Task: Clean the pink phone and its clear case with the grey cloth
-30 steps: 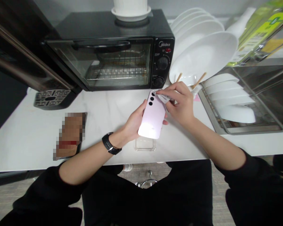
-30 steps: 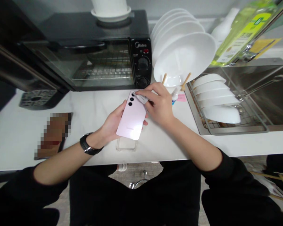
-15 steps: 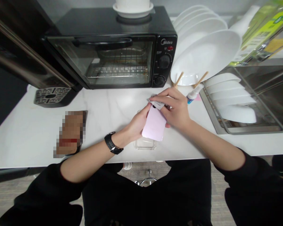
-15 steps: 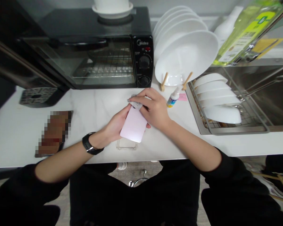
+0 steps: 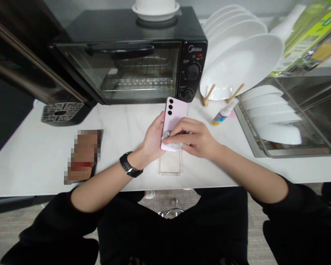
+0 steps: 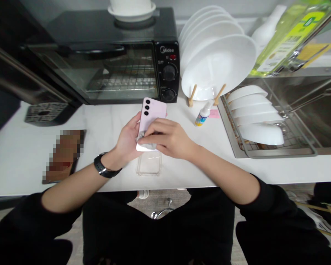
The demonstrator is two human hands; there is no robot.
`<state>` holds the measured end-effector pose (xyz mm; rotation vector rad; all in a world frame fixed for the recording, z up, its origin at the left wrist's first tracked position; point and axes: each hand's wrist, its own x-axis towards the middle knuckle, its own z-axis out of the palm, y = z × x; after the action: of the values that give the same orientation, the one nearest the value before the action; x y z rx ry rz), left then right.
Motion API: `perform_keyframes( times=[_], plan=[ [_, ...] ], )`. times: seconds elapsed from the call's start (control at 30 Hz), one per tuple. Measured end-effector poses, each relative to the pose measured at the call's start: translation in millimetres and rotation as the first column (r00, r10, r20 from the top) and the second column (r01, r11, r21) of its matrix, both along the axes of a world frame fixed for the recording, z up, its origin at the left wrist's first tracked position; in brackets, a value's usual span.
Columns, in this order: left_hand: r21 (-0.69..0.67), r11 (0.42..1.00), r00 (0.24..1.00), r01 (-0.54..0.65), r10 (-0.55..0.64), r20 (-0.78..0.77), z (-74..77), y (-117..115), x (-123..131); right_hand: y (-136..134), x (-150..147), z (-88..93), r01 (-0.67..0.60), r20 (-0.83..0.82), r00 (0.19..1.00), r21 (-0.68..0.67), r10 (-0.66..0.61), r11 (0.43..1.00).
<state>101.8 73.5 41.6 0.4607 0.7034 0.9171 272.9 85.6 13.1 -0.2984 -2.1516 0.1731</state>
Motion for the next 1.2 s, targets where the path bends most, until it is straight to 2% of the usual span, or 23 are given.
perform_keyframes(
  times=[0.07,0.17,0.27,0.37,0.43,0.5,0.57,0.63,0.67,0.73,0.8,0.83,0.9,0.97,1.03,1.1,1.2],
  plan=[
    [0.027,1.0,1.0,-0.013,0.013,-0.015,4.6,5,-2,-5,-4,-0.1,-0.036,0.044,0.998,0.01,0.035,0.999],
    [0.015,1.0,1.0,-0.01,0.01,-0.005,8.2,6,-2,-3,-3,-0.6,0.014,0.021,1.0,0.053,-0.015,0.999],
    [-0.028,0.999,0.999,0.041,-0.041,0.005,6.8,3,0,9,9,-1.3,0.17,-0.048,0.985,0.07,-0.167,0.983],
    [-0.043,0.99,0.991,0.133,-0.133,0.017,3.0,-1,0,20,20,-2.3,0.369,-0.142,0.92,-0.005,-0.365,0.93],
    [-0.029,0.987,0.987,0.16,-0.159,0.029,0.6,-2,0,19,19,-2.6,0.415,-0.19,0.888,-0.054,-0.418,0.908],
    [-0.007,0.992,0.992,0.125,-0.125,0.035,-1.0,-1,1,12,11,-2.6,0.332,-0.169,0.927,-0.037,-0.334,0.942],
    [0.012,0.998,0.998,0.058,-0.058,0.027,-1.2,1,1,2,1,-2.2,0.153,-0.077,0.986,0.021,-0.151,0.988],
    [0.021,1.0,1.0,0.011,-0.011,0.018,0.1,3,1,-1,-2,-1.4,0.007,0.018,1.0,0.062,-0.008,0.998],
    [0.021,1.0,1.0,0.003,-0.003,0.016,1.2,4,0,0,0,-1.0,-0.006,0.043,0.999,0.071,0.003,0.997],
    [0.01,1.0,1.0,0.009,-0.009,0.014,3.9,4,-1,7,9,-0.1,0.105,0.023,0.994,0.08,-0.107,0.991],
    [-0.018,1.0,1.0,0.02,-0.02,0.008,5.8,3,-1,14,17,0.5,0.295,-0.048,0.955,0.042,-0.293,0.955],
    [-0.035,0.999,1.0,0.025,-0.024,0.006,6.2,2,-1,15,18,0.7,0.331,-0.074,0.942,0.032,-0.328,0.943],
    [-0.037,0.999,1.0,0.02,-0.019,0.015,5.8,2,-1,9,12,0.7,0.251,-0.07,0.966,0.047,-0.248,0.967],
    [-0.001,1.0,0.999,0.02,-0.02,0.039,4.7,3,-1,-2,0,0.6,0.052,0.007,0.999,0.084,-0.053,0.995],
    [0.04,0.999,0.999,0.023,-0.025,0.045,3.9,5,-2,-8,-7,1.0,-0.028,0.071,0.997,0.097,0.021,0.995],
    [0.044,0.998,0.999,0.033,-0.034,0.024,4.0,5,-3,-5,-3,2.1,0.022,0.03,0.999,0.104,-0.025,0.994],
    [0.012,0.993,0.993,0.116,-0.116,-0.022,4.0,2,-4,8,13,4.2,0.219,-0.101,0.972,0.073,-0.212,0.973]
  ],
)
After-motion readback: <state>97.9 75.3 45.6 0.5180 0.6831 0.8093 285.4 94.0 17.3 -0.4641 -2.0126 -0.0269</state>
